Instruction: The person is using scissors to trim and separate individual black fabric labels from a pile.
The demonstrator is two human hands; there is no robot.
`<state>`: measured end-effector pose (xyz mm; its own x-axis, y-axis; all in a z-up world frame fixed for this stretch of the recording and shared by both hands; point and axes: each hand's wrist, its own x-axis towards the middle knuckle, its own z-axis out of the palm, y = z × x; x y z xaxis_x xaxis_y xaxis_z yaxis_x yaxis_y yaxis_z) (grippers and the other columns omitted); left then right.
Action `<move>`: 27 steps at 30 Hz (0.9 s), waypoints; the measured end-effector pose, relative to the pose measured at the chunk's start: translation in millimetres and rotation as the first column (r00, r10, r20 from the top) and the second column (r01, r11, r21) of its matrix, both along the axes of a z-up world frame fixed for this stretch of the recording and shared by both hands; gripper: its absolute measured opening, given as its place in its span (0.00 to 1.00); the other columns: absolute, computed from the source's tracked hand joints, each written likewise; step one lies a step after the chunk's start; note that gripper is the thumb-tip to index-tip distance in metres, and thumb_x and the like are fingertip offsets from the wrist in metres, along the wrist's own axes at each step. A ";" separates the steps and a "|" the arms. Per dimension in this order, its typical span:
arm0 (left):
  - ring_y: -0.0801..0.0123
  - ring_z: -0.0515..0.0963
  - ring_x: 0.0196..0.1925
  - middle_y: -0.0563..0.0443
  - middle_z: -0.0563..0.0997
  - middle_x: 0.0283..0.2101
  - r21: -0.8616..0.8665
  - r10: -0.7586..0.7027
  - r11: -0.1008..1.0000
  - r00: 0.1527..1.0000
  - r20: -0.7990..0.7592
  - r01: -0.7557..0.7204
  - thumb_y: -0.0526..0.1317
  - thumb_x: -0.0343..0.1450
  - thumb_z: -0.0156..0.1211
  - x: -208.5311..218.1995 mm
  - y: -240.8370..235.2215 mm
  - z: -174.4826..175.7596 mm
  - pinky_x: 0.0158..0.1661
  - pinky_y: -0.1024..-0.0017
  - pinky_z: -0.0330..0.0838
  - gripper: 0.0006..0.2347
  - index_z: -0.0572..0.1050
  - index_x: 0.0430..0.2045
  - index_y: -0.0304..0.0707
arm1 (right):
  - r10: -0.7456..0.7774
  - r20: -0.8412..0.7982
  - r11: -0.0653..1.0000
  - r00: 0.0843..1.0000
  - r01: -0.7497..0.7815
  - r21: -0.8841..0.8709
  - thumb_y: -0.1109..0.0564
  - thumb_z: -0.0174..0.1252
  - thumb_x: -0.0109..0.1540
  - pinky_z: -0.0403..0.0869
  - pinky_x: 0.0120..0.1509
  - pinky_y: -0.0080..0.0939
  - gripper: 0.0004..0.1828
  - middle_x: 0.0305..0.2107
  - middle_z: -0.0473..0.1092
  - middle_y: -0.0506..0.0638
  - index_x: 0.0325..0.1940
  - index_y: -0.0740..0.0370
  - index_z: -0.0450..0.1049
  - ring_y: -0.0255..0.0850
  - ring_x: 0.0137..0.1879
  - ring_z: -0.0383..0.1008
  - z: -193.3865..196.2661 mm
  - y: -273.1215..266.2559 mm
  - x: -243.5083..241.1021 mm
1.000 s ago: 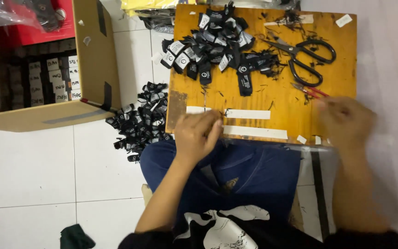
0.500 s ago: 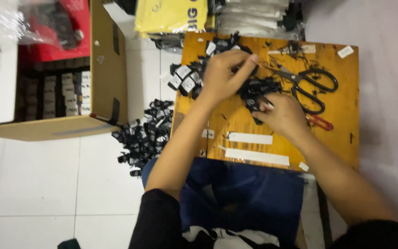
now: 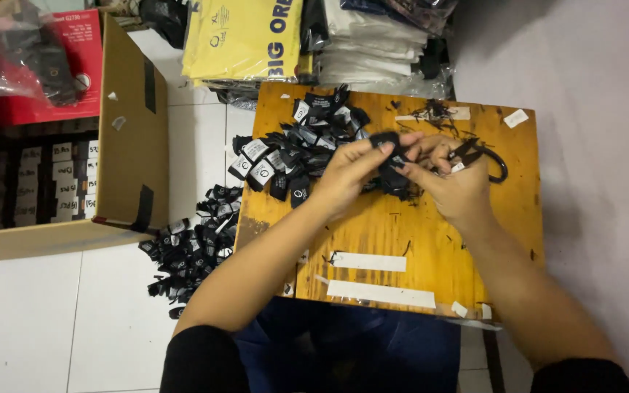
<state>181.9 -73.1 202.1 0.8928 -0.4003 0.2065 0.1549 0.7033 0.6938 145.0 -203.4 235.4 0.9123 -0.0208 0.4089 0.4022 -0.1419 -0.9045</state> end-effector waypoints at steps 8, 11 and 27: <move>0.65 0.76 0.42 0.41 0.77 0.38 -0.062 -0.010 0.998 1.000 -0.011 0.010 0.35 0.67 0.54 0.6 8.2 -9.3 0.44 0.73 0.69 0.09 0.72 0.37 0.28 | -0.073 -0.084 0.988 0.994 0.083 0.133 0.65 0.55 0.56 0.70 0.27 0.28 0.23 0.26 0.68 0.60 0.15 0.59 0.48 0.39 0.28 0.72 -18.6 -12.8 -6.6; 0.64 0.77 0.41 0.39 0.76 0.38 -0.131 -0.054 0.990 0.998 -0.045 0.047 0.33 0.66 0.54 -4.1 8.0 -9.4 0.42 0.73 0.71 0.10 0.71 0.38 0.25 | -0.059 -0.019 0.988 0.998 0.061 0.141 0.62 0.51 0.59 0.69 0.28 0.28 0.22 0.27 0.67 0.62 0.16 0.58 0.48 0.42 0.30 0.72 -21.6 -9.5 -9.0; 0.64 0.71 0.48 0.42 0.71 0.43 0.330 -0.291 0.923 0.919 0.268 0.196 0.38 0.68 0.50 -11.4 10.6 -10.0 0.48 0.65 0.67 0.14 0.67 0.44 0.26 | -0.044 0.106 0.996 0.993 0.052 -0.073 0.71 0.59 0.54 0.63 0.20 0.25 0.25 0.19 0.67 0.61 0.14 0.62 0.49 0.36 0.20 0.68 -10.9 6.0 -21.8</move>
<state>170.5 -62.5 192.1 0.6707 -0.6811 0.2937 0.0422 0.4304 0.9016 123.2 -197.4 224.5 0.8633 -0.0287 0.5039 0.4849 -0.2299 -0.8438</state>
